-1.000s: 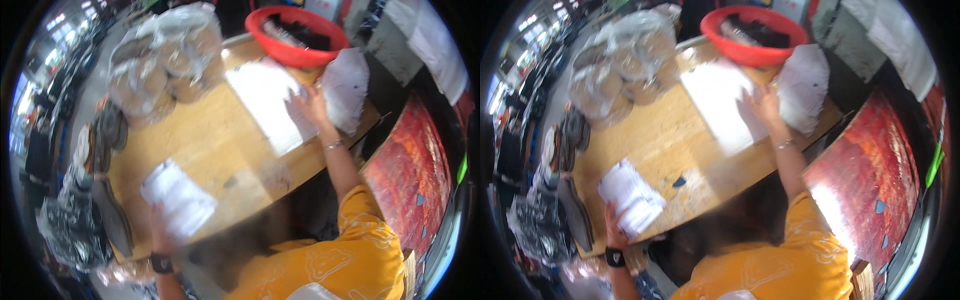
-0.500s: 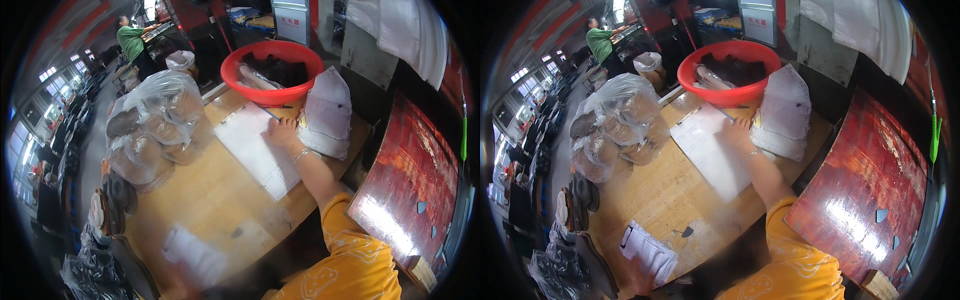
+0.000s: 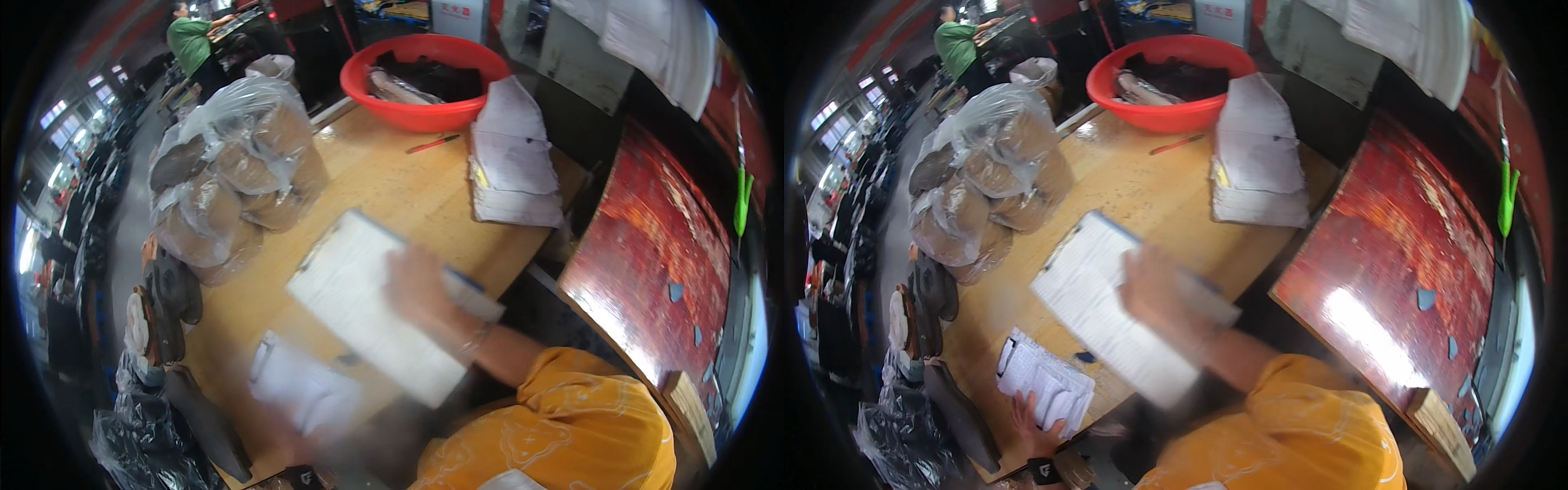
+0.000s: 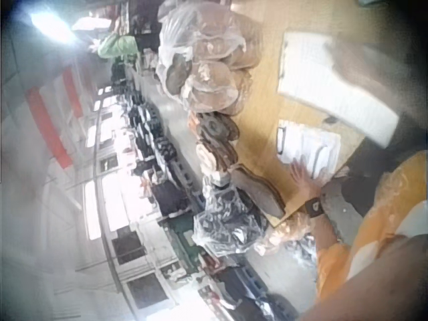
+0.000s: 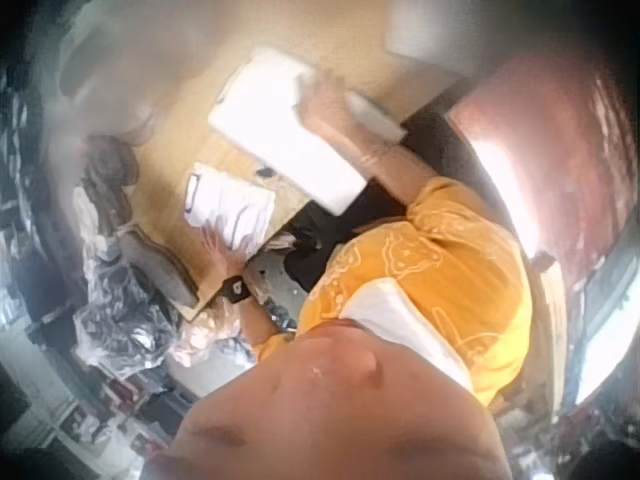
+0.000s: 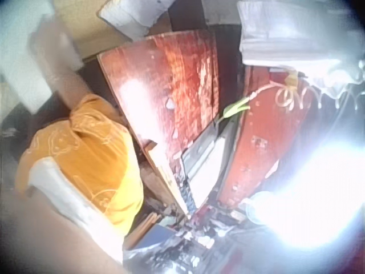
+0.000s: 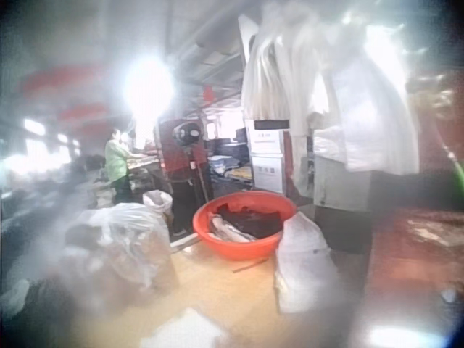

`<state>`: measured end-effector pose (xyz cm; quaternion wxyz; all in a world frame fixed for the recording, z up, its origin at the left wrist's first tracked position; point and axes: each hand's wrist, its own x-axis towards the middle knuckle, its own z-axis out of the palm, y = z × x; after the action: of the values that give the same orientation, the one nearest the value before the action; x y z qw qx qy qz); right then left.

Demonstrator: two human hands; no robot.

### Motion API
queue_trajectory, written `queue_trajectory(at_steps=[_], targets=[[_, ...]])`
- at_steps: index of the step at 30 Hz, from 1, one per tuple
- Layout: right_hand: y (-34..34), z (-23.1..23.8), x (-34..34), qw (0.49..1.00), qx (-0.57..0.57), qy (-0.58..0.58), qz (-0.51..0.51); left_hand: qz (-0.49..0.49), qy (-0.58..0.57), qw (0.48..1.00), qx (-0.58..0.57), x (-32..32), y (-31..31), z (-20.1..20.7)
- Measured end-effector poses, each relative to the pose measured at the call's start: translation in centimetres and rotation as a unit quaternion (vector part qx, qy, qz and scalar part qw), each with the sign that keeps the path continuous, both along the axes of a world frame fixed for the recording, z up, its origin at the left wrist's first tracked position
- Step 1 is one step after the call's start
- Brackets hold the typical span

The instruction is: The person gathers dark blue plastic masks from a workbench, stacks them, and places them into clear plastic bags. They tie the bags and move them to a nearby pile. The person also briefly handles a clipboard and a red basin on the table.

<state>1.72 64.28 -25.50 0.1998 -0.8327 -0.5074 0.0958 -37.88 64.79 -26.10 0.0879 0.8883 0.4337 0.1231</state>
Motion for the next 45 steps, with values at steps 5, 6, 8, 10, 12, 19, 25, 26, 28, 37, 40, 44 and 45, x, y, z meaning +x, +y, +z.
queue_trajectory(at_steps=[5, 6, 8, 10, 12, 19, 25, 26, 28, 37, 40, 44, 45], targets=[[4.0, 1.4, -8.8, 0.972, 0.009, 0.149, 0.18, 0.056, -0.041, 0.998, 0.001, -0.9, -0.2, 1.4], [4.0, 1.9, -8.0, 0.964, 0.04, 0.171, 0.2, 0.042, -0.074, 0.996, 0.014, -0.7, -0.8, 1.4], [3.6, 3.3, -2.1, 0.964, 0.139, 0.102, 0.204, 0.031, -0.078, 0.996, -0.006, 0.0, -1.7, 1.1], [0.8, 4.2, 6.4, 0.978, 0.179, -0.016, 0.11, 0.06, -0.034, 0.998, -0.009, 0.8, -2.3, 0.4], [-3.0, 4.2, 14.6, 0.985, 0.07, -0.158, -0.031, 0.083, -0.018, 0.996, 0.001, 1.4, -2.4, -0.3], [-9.2, -1.1, 25.2, 0.963, 0.166, -0.212, -0.01, 0.078, -0.009, 0.996, 0.047, 1.4, -2.0, -0.8], [-9.6, 1.0, 30.5, 0.919, 0.367, 0.02, -0.14, 0.035, -0.038, 0.998, 0.047, 1.0, -2.1, -0.8], [-9.7, 1.4, 30.9, 0.899, 0.378, 0.108, -0.194, 0.036, -0.043, 0.998, 0.043, 0.9, -2.1, -0.9], [-10.1, 1.7, 31.0, 0.907, 0.352, 0.137, -0.185, 0.047, -0.031, 0.997, 0.051, 0.5, -2.1, -1.1], [-13.5, 1.5, 20.4, 0.967, -0.002, -0.22, -0.126, 0.03, -0.05, 0.996, 0.064, 0.8, -1.9, -1.1], [-9.8, 2.9, 17.4, 0.979, 0.187, -0.084, -0.02, 0.029, -0.129, 0.985, 0.112, 1.4, -1.8, -0.8], [1.3, 4.3, 14.1, 0.973, 0.227, -0.031, -0.008, 0.048, -0.124, 0.987, 0.094, 2.0, -1.9, -0.3], [4.2, 4.7, 14.5, 0.987, 0.159, 0.016, -0.017, 0.05, -0.127, 0.987, 0.087, 2.0, -1.9, -0.2]])
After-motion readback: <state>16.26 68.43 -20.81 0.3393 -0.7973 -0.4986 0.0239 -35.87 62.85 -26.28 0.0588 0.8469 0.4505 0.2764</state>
